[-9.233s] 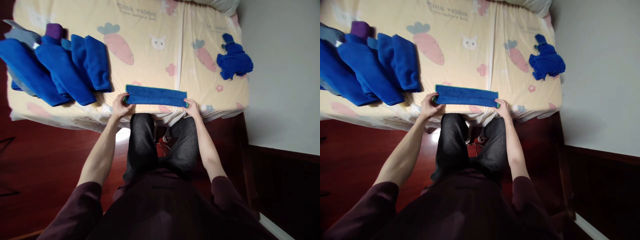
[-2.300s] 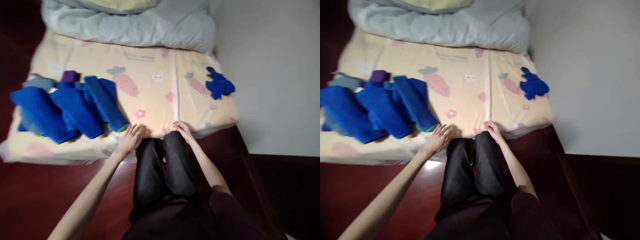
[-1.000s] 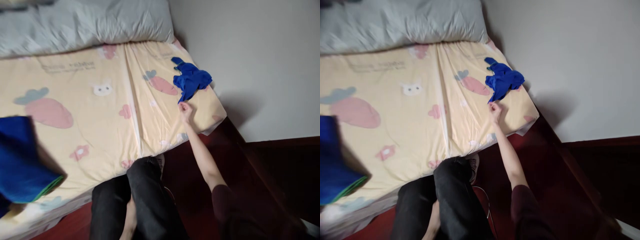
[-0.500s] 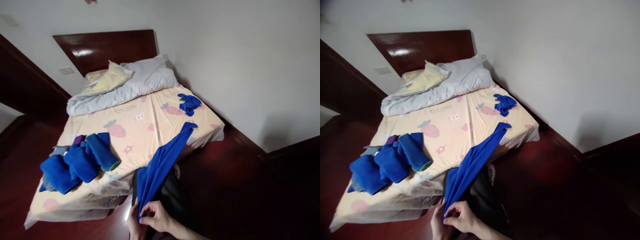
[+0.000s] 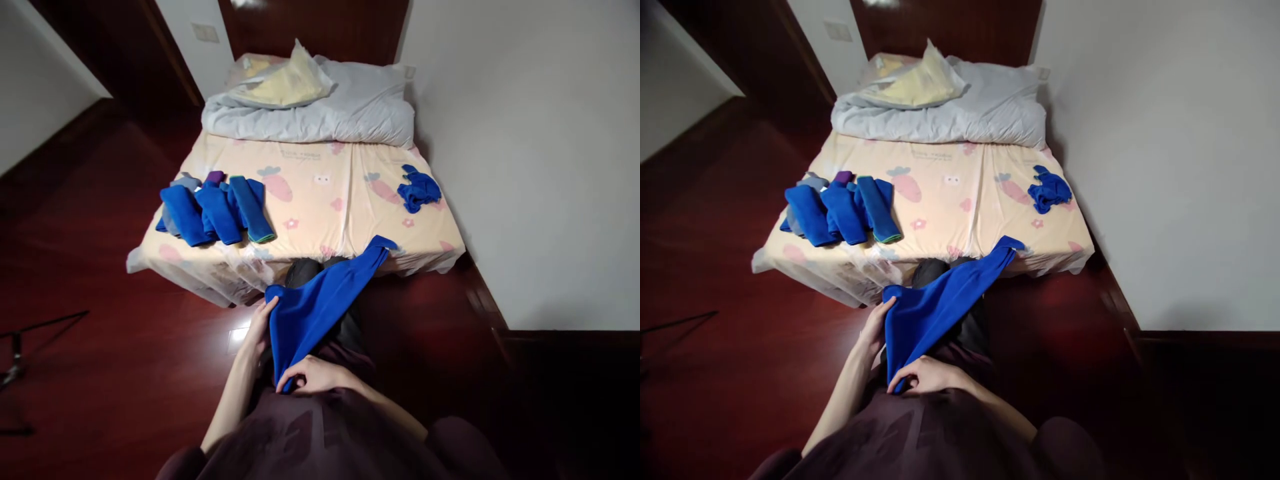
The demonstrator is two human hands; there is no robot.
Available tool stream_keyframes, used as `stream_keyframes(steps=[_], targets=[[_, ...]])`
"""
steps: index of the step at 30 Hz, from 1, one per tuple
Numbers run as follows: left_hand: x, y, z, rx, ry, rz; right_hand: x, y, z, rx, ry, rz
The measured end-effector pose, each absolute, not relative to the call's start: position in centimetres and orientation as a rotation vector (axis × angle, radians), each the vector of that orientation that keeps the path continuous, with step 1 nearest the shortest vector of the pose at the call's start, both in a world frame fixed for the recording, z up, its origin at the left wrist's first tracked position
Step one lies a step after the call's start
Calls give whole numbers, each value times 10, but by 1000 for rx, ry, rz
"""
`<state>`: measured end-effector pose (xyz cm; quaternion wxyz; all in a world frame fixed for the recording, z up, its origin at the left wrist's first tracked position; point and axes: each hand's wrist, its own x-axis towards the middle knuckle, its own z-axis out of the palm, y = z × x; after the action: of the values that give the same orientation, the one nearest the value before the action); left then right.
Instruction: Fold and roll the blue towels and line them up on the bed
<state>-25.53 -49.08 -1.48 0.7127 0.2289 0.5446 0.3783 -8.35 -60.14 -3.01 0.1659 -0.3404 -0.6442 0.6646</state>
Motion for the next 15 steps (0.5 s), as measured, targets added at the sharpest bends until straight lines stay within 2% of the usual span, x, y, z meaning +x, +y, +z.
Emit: stream_keyframes(steps=[3, 7, 9, 12, 15], targets=[[-263, -484, -14, 625, 1282, 936, -88, -601, -14, -1107, -1893, 1881], [-276, -476, 0, 931, 1355, 1096, -81, -591, 15, -1196, -1691, 1988], [-284, -473, 15, 1120, 1359, 1108, -76, -582, 26, -1218, -1555, 1899], [-290, -471, 39, 1289, 1310, 988, -65, -559, 31, -1378, -1437, 1312], [-290, -471, 57, 1401, 1223, 847, -49, -529, 29, -1438, -1557, 726]])
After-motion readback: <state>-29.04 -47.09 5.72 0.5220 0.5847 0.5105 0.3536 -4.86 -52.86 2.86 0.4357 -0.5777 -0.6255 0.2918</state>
